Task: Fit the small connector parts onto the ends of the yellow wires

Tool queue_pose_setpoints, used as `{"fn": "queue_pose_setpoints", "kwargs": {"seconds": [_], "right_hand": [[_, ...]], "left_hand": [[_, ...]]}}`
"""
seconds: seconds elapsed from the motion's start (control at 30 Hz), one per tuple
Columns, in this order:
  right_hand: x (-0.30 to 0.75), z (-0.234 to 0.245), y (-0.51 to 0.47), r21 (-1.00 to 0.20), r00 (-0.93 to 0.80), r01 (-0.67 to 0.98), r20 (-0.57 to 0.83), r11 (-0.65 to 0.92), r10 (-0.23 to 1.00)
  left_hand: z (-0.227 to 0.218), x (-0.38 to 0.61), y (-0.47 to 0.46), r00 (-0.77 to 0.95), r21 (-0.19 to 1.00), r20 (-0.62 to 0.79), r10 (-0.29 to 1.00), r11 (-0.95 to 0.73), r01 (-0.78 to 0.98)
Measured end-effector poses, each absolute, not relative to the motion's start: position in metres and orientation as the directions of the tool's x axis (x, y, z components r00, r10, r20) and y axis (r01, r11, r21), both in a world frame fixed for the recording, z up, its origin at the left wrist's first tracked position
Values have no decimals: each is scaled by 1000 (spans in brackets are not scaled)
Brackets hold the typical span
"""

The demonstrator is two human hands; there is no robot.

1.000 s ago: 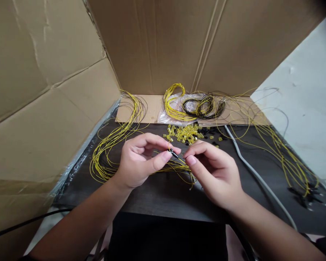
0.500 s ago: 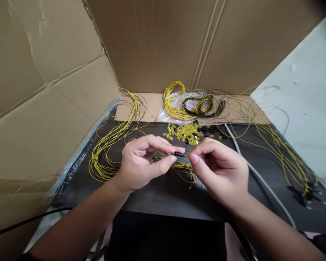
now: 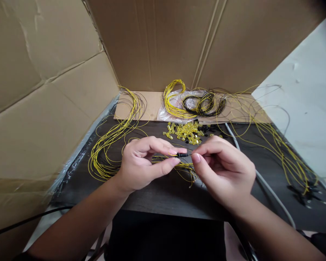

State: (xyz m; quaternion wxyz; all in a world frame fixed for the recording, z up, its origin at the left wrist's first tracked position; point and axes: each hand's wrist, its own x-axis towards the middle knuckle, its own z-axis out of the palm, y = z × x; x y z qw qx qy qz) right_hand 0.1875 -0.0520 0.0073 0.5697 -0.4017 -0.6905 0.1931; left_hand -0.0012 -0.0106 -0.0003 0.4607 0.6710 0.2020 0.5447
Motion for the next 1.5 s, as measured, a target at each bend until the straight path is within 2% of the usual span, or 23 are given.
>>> {"fn": "queue_pose_setpoints", "kwargs": {"seconds": [0.3,0.77,1.2,1.5], "right_hand": [[189,5,-51,-697,-69,301,665,651,743],[190,2,-49,-669,-100,240,704,704,703],[189,6,-52,-610,-148,317,725,726,673],[192,7,-54,-561,-163,347,753,752,637]], "left_hand": [[-1,2,-11,289,823,561,776,-484,-298],[-1,2,-11,340,792,601,723,-484,-372],[-1,0,-12,325,770,638,698,-580,-266],[-1,0,-12,313,742,671,672,-605,-290]]}}
